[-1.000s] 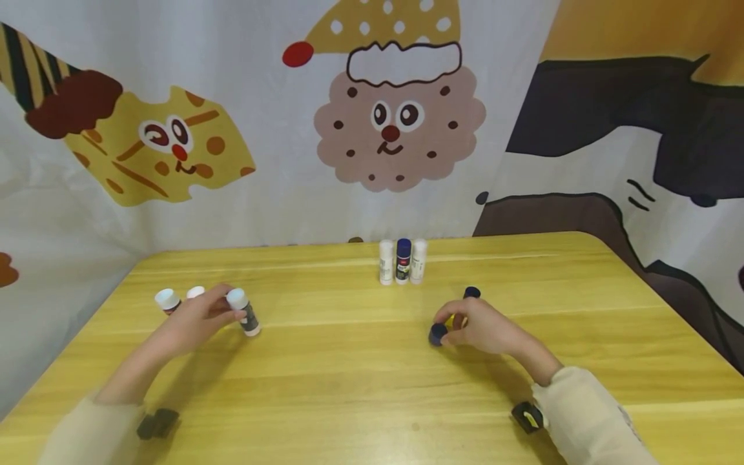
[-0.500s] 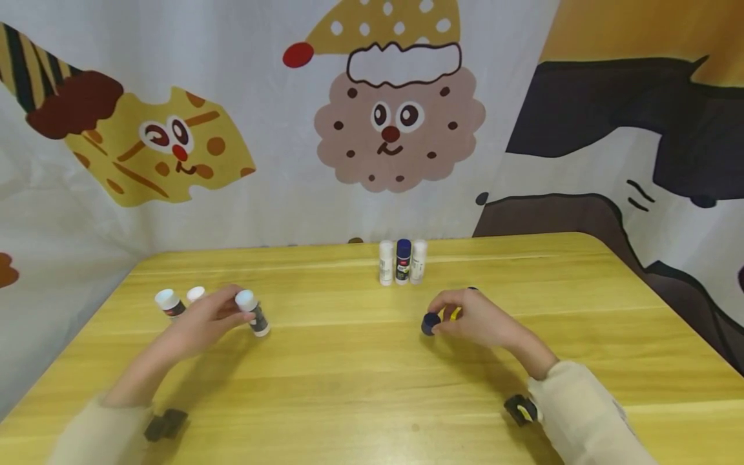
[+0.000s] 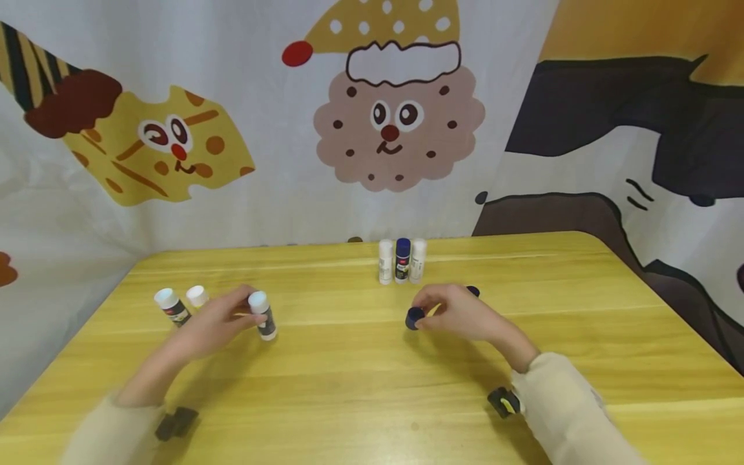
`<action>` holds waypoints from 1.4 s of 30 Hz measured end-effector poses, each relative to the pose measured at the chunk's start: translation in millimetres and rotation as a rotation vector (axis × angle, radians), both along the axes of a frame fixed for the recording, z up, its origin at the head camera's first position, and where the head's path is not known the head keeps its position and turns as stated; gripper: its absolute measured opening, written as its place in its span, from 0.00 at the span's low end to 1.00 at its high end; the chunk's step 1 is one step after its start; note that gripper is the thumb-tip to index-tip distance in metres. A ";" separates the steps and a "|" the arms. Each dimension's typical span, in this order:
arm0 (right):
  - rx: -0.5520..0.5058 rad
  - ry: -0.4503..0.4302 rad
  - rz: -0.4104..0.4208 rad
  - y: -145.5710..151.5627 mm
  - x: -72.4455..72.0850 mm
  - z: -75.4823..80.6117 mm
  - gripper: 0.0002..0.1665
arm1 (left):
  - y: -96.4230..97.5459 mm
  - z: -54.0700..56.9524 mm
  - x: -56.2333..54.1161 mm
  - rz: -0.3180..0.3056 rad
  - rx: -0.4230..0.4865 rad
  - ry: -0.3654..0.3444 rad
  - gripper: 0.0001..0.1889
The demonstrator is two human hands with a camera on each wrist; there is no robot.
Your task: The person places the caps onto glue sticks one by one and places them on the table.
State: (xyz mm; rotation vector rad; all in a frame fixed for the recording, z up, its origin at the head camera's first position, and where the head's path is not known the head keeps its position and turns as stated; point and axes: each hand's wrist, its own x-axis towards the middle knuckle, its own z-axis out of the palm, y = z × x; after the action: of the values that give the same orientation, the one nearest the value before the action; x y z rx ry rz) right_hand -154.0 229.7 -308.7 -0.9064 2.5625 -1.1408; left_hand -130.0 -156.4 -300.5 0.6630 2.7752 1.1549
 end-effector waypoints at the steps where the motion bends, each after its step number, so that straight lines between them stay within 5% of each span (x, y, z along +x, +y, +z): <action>1: -0.002 -0.003 0.005 -1.4 -0.6 0.0 0.13 | 1.0 -0.2 -0.3 -0.004 0.007 -0.004 0.09; 14: -0.033 -0.016 0.040 -20.0 -6.5 1.8 0.11 | 13.3 1.5 0.6 -0.003 -0.020 -0.010 0.09; 42: -0.082 0.023 0.085 -59.4 -1.5 11.2 0.12 | 52.5 3.2 0.8 -0.137 -0.035 0.043 0.08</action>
State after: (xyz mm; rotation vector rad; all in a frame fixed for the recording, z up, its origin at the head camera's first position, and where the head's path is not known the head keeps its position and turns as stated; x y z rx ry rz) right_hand -155.5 170.3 -297.5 -1.0416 2.4849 -1.2258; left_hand -129.2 -103.9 -297.4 0.8688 2.7275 1.0755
